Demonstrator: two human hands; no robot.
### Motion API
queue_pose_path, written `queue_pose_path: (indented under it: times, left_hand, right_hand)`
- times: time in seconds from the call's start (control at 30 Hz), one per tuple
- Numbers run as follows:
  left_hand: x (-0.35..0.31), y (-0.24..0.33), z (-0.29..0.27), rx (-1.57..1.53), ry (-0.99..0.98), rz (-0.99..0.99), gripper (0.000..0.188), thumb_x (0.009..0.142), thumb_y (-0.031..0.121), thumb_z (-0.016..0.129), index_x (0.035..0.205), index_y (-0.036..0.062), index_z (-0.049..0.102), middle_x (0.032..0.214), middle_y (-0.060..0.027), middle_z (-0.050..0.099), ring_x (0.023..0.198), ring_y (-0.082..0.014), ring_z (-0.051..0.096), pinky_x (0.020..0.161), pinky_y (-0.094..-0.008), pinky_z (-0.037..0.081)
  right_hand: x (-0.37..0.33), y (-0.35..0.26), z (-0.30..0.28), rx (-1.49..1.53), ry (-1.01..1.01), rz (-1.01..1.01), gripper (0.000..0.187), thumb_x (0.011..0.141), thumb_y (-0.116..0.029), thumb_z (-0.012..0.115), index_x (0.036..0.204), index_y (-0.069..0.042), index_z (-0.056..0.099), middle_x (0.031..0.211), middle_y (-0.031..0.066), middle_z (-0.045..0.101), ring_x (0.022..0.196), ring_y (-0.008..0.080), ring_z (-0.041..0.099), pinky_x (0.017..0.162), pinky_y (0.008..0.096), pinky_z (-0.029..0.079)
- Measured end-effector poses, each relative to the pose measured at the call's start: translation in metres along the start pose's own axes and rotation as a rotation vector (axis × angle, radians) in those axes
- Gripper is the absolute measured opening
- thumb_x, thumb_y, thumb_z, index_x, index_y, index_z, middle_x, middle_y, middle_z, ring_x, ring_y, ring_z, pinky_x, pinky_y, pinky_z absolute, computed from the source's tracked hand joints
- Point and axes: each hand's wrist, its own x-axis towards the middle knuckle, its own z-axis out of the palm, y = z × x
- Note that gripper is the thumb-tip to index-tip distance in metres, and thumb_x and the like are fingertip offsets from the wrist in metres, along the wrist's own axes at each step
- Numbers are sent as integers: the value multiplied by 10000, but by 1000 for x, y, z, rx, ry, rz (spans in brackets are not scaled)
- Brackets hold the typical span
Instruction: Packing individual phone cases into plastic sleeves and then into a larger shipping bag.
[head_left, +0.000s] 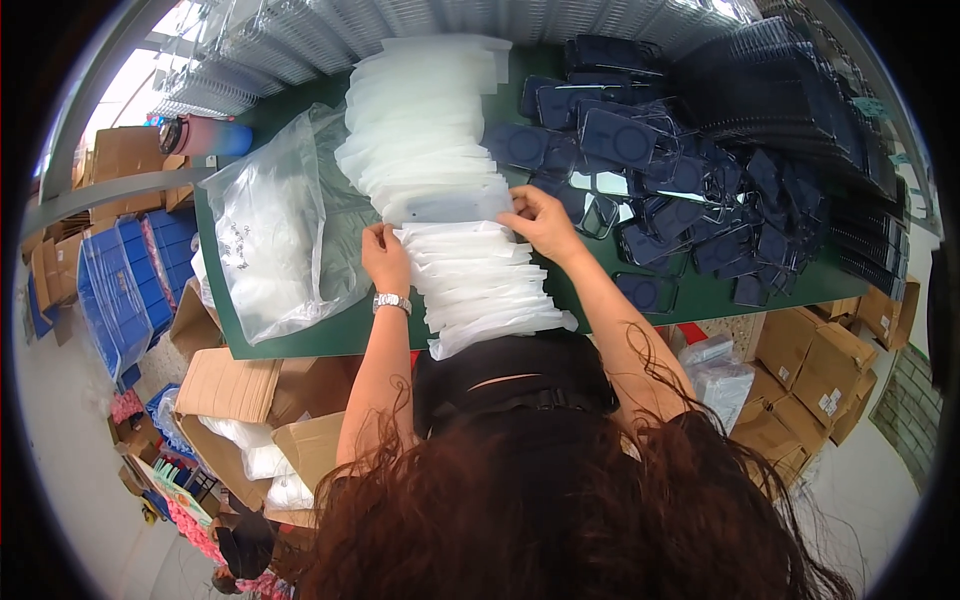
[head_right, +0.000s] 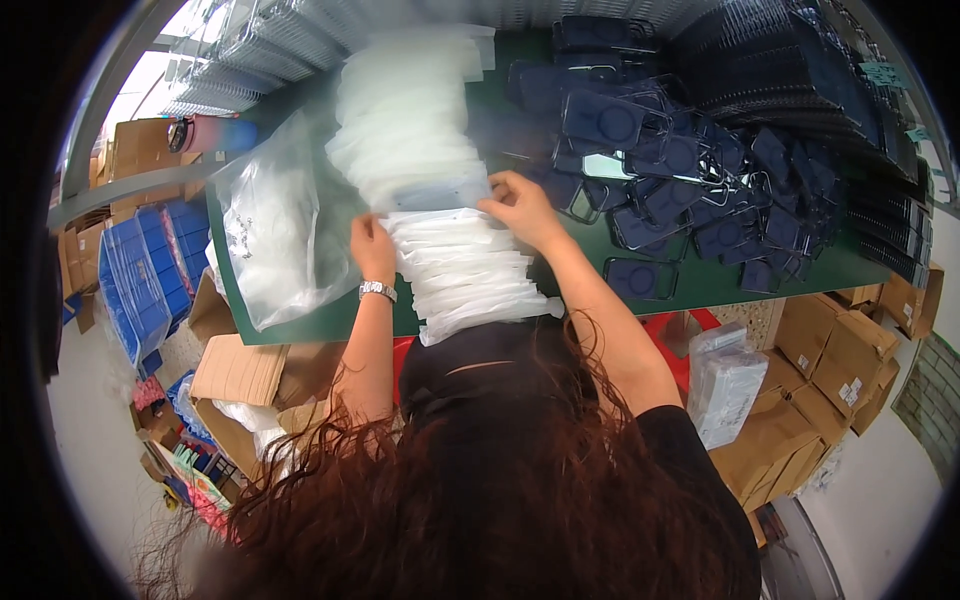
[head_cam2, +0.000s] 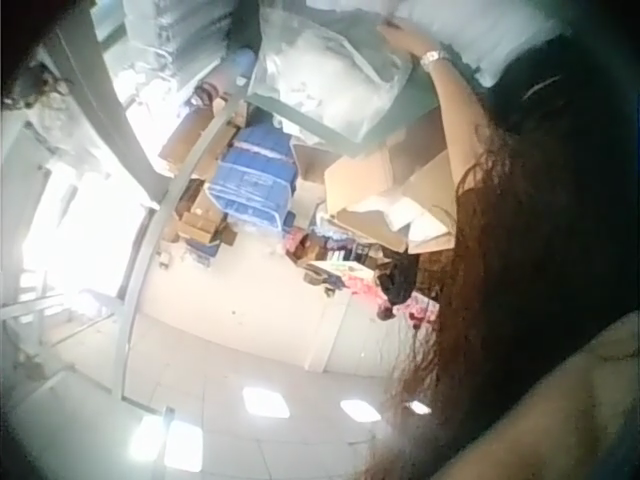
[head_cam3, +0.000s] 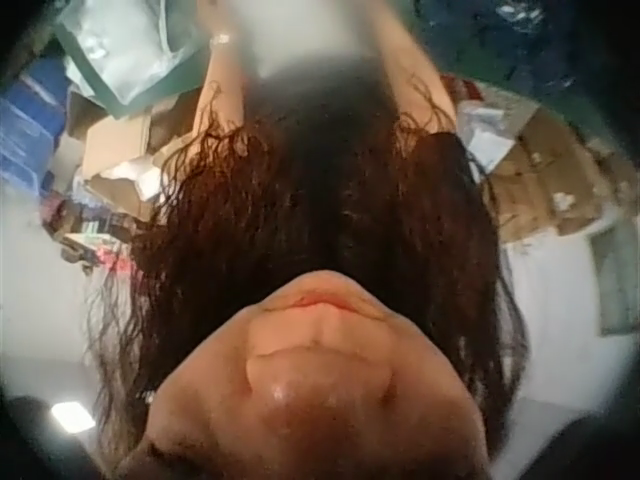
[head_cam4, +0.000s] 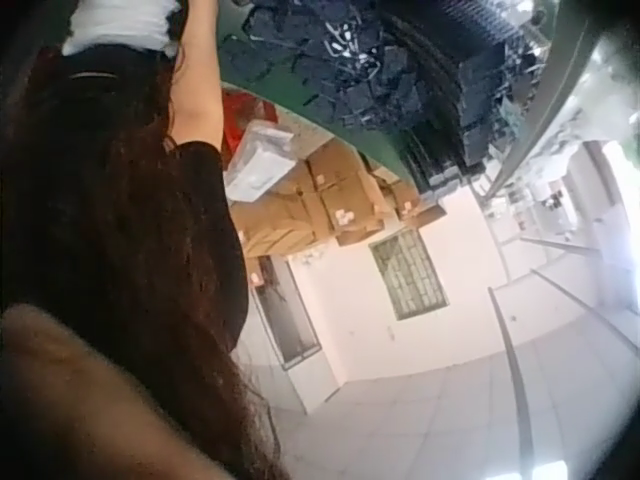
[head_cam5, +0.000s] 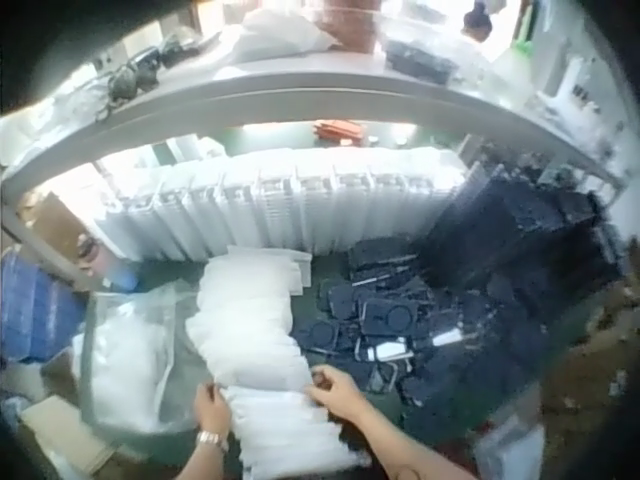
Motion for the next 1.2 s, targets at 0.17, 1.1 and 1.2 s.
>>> queue_pose_path:
  times: [0.17,1.1,1.2]
  left_hand:
    - [0,6,4,-80,-4,-72,145,910,126,577,931,-18,574,782,-83,622,680,-148,566,653,-300,472]
    - [-96,62,-92,340,-544,796,724,780,299,726,1400,98,410,1434,-186,377,1330,-342,334,1104,-473,235]
    - [-116,56,-103,536,-802,893,879,696,346,782,1443,162,357,1490,-156,308,1398,-338,237,1146,-519,132]
  right_hand:
    - [-3,-7,-66,7,-16,3,163,809,-105,670,937,-21,615,767,-10,600,683,55,541,629,200,435]
    - [-35,-109,-119,-617,447,-350,347,822,-136,674,1141,-17,610,1130,111,595,773,153,573,704,275,467]
    - [-75,-89,-42,-701,-257,-504,522,752,-244,752,1202,-50,575,1175,155,581,1076,318,553,918,392,459]
